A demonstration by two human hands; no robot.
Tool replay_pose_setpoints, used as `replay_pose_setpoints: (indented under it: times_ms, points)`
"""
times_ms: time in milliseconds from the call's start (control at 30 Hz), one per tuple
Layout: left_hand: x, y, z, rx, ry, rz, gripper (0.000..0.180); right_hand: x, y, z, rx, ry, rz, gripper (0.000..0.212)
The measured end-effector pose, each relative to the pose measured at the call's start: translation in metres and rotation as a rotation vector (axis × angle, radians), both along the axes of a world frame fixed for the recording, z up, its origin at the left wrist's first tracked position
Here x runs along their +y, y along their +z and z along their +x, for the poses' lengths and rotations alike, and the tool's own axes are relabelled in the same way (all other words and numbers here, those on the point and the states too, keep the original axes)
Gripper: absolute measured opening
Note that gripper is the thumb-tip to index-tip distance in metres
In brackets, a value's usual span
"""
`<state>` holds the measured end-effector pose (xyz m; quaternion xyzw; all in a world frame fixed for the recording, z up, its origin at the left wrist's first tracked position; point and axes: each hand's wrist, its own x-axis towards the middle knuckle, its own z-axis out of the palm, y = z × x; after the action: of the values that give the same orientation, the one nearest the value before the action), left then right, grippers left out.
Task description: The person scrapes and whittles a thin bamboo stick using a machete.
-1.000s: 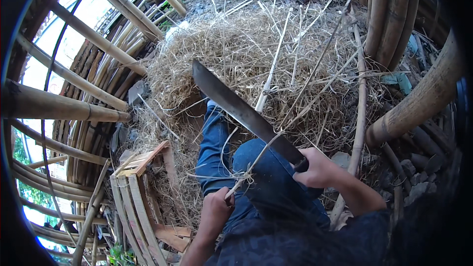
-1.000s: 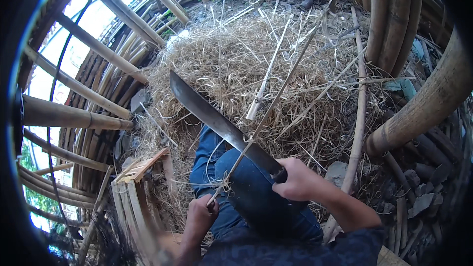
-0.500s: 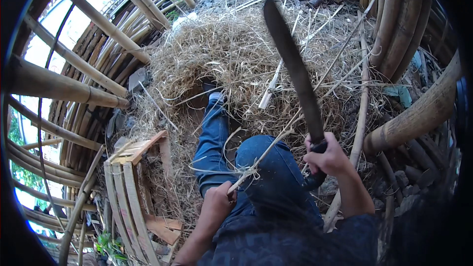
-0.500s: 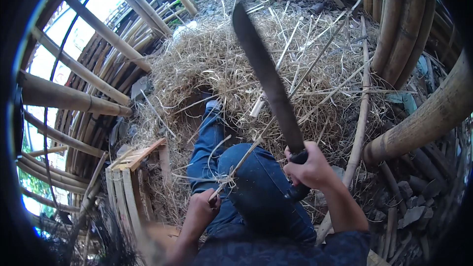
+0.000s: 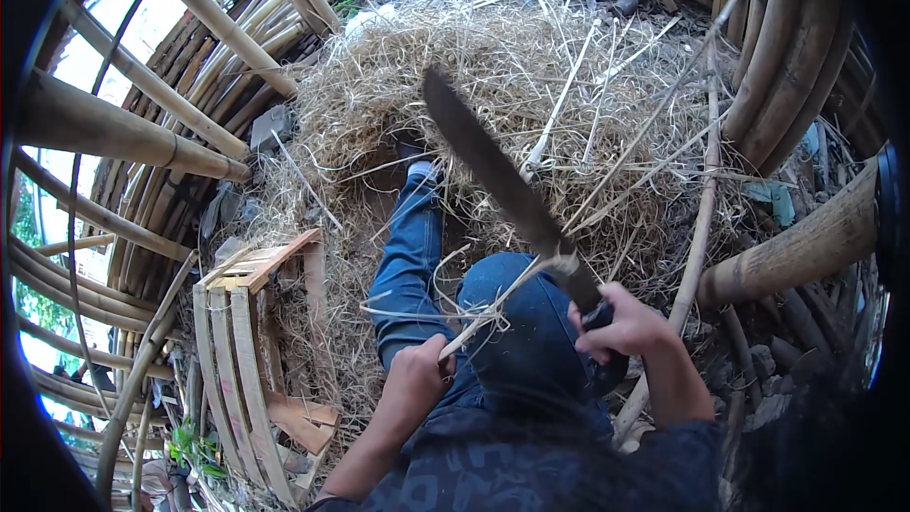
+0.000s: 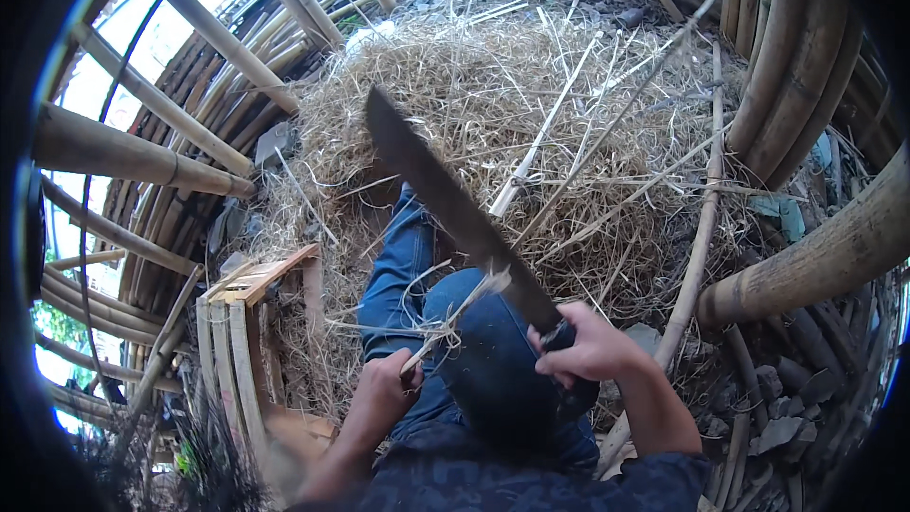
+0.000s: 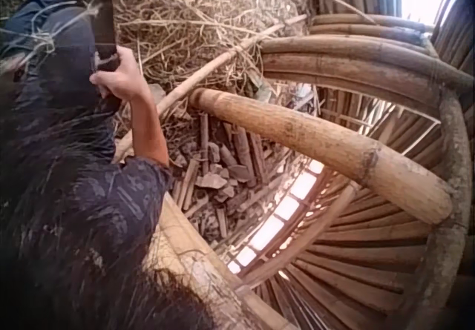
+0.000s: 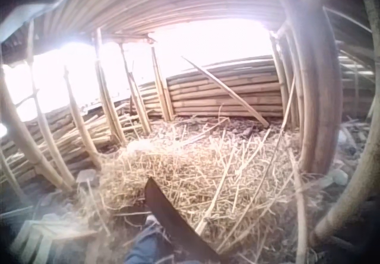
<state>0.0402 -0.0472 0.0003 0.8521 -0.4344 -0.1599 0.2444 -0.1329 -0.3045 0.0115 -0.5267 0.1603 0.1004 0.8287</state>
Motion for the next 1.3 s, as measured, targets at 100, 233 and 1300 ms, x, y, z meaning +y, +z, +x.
replay_pose_setpoints:
  times_ms: [100,233,1300]
  points:
    - [-0.009,0.005,0.003,0.012,0.013,-0.025,0.015,0.002,0.007,0.002,0.006,-0.256,-0.046,0.022]
    - [-0.028,0.020,0.004,-0.004,0.017,0.005,0.015,0.009,0.005,0.001,0.172,-0.078,-0.461,0.014]
    - [-0.044,0.037,0.007,0.118,-0.047,0.052,0.009,-0.006,-0.012,-0.001,-0.019,0.003,0.192,0.024]
